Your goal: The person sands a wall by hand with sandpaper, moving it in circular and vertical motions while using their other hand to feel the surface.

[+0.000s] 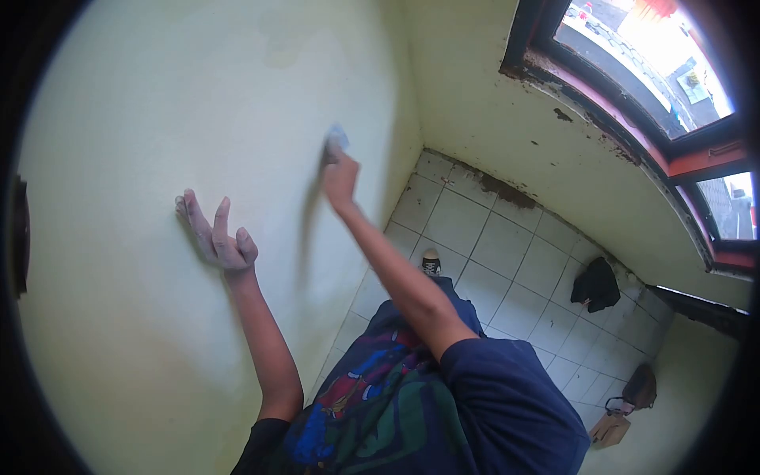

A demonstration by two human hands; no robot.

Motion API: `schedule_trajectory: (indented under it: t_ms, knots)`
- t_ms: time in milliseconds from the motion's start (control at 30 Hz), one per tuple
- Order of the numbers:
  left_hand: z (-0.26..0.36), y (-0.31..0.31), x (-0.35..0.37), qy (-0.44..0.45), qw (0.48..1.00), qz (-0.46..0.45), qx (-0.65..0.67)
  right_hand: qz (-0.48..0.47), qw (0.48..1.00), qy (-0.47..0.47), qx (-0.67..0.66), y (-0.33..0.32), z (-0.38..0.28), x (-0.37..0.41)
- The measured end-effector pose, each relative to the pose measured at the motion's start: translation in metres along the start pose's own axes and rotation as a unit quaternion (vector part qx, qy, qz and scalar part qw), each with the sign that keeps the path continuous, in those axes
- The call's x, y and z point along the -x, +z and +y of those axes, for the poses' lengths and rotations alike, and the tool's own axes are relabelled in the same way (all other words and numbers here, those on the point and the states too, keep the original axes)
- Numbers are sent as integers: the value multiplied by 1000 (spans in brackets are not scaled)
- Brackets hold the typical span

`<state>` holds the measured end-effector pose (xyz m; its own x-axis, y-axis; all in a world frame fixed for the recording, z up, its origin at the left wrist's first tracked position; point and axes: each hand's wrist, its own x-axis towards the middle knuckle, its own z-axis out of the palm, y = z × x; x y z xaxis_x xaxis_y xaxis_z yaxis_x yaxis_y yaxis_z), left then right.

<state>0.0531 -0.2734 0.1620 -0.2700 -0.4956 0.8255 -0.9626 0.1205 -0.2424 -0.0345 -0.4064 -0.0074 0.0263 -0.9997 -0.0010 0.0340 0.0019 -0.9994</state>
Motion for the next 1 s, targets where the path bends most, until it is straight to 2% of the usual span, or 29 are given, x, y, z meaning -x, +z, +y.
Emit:
schedule_trajectory:
  t_ms: [33,67,133,200,267,333,367,400,467,500,533,567,600,667,733,767,800,833,867,900,933,967,1000]
  knots:
    - [0,0,-1,0,1000,-4,2,23,993,-83,-76,12,-34,17]
    - [0,-1,-3,-2,1000,7,5,21,988,-110,-105,23,-67,33]
    - [1,-1,-4,-4,1000,14,15,-32,963,-260,-57,22,-116,57]
    - [-2,1,-5,-1,999,42,27,-79,921,-378,-55,14,-113,51]
    - [4,-5,-8,-8,1000,-4,13,-46,935,-349,-35,21,-36,24]
    - [5,-10,-1,-9,998,-65,14,15,984,-168,-66,7,13,1]
    - [6,-12,4,-13,996,-90,16,-13,1000,-24,-14,-5,42,-13]
    - [9,-17,8,-11,996,-93,10,-39,991,124,40,-10,61,-17]
    - [13,-23,13,0,977,-206,-56,-47,988,146,-3,-10,2,0]
    - [15,-24,20,-6,976,-204,-68,-55,984,167,-37,-7,-23,13]
    - [17,-30,25,-5,976,-209,-68,38,990,-95,-97,21,-19,36]
    - [18,-37,30,-38,977,-194,-74,4,987,-121,-107,21,-57,60]
    - [19,-42,34,-69,978,-178,-81,-35,978,-197,-63,18,-80,77]
    - [16,-46,41,-57,981,-168,-77,-72,947,-305,-67,15,-71,72]
    - [12,-45,48,-20,964,-229,-132,-4,956,-291,-49,22,-2,49]
    - [15,-40,50,-40,947,-270,-167,20,979,-196,-50,19,32,40]
    - [17,-33,48,-40,947,-269,-169,38,993,-101,-49,15,53,31]
    - [20,-25,44,-15,925,-289,-248,36,993,-101,-48,8,50,22]
    - [24,-20,43,15,895,-309,-321,10,998,49,-40,3,47,18]
    - [28,-16,46,-12,878,-331,-344,-13,980,196,-33,0,42,12]
    - [27,-13,48,-4,881,-330,-340,55,995,49,-64,15,35,22]
    - [26,-14,51,-7,882,-329,-338,50,992,-60,-98,21,19,35]
    - [25,-15,53,-10,883,-328,-336,38,991,-109,-66,18,-18,47]
